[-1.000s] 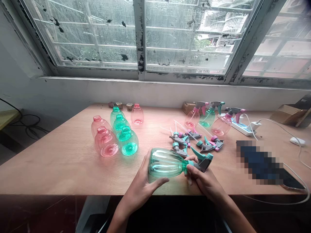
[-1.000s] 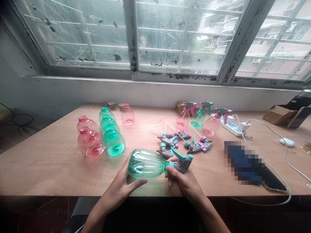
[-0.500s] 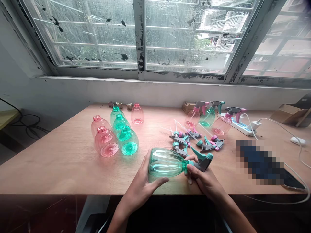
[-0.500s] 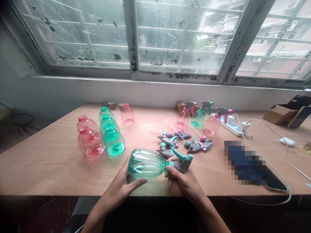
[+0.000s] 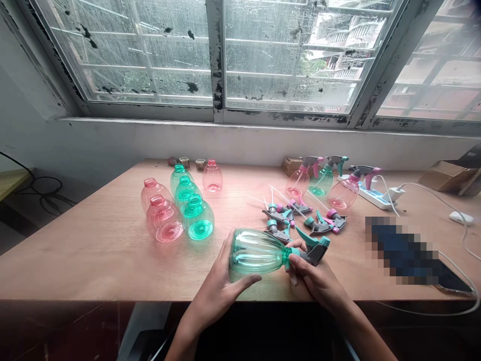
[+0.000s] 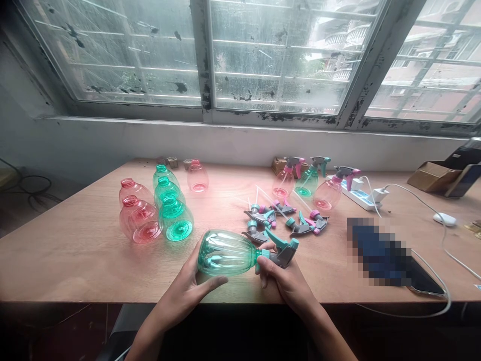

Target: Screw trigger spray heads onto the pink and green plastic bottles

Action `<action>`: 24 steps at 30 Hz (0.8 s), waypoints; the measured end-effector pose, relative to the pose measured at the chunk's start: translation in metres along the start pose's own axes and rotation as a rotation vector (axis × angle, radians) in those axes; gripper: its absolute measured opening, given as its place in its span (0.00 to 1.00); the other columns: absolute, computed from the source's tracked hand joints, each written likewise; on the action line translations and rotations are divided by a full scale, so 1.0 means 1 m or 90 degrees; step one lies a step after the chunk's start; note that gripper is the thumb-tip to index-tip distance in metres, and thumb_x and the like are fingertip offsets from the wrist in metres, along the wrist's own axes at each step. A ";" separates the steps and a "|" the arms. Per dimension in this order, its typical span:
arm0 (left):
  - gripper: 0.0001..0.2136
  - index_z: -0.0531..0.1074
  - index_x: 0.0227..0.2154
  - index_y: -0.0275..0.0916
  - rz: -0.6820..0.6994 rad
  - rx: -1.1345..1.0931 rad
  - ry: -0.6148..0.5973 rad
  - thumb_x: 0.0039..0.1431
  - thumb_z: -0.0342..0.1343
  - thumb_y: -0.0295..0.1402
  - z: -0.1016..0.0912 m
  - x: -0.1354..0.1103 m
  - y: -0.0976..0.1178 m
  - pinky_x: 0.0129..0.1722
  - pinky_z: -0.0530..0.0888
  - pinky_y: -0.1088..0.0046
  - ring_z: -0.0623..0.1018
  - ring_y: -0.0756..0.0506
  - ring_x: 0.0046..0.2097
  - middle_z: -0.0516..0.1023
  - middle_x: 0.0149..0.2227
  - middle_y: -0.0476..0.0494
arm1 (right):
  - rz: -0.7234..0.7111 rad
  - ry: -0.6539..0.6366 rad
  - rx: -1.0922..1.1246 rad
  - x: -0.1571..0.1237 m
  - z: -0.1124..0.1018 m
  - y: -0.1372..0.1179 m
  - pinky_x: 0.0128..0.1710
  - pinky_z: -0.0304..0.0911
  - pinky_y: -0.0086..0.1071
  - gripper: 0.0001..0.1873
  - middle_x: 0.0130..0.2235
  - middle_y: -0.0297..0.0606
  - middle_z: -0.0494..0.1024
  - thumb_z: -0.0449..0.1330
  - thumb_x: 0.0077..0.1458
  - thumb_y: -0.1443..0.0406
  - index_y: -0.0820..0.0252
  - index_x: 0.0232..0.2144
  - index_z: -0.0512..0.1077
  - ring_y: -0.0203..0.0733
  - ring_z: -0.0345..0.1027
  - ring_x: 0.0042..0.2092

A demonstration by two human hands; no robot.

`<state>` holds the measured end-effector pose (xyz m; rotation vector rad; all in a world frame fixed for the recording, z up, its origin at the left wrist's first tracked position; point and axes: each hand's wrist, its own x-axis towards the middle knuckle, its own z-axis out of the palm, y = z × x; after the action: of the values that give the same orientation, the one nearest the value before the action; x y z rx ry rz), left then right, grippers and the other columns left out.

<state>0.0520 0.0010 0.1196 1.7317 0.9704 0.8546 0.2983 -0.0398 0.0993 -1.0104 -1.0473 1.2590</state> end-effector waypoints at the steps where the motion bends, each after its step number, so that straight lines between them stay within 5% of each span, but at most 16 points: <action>1: 0.46 0.44 0.74 0.46 0.000 0.001 0.000 0.61 0.65 0.47 0.000 0.000 0.000 0.74 0.52 0.55 0.54 0.36 0.75 0.52 0.75 0.42 | 0.000 0.000 -0.001 0.000 0.000 0.000 0.30 0.54 0.32 0.18 0.25 0.30 0.77 0.68 0.61 0.52 0.57 0.43 0.70 0.35 0.65 0.24; 24: 0.46 0.44 0.74 0.46 0.001 0.001 0.002 0.61 0.65 0.46 -0.001 0.000 0.001 0.74 0.52 0.51 0.54 0.33 0.75 0.53 0.75 0.39 | -0.002 0.002 -0.011 -0.001 0.000 -0.002 0.30 0.55 0.33 0.18 0.25 0.30 0.76 0.68 0.60 0.52 0.57 0.43 0.70 0.37 0.65 0.24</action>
<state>0.0518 0.0010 0.1209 1.7332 0.9724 0.8569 0.2983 -0.0407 0.1009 -1.0236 -1.0579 1.2480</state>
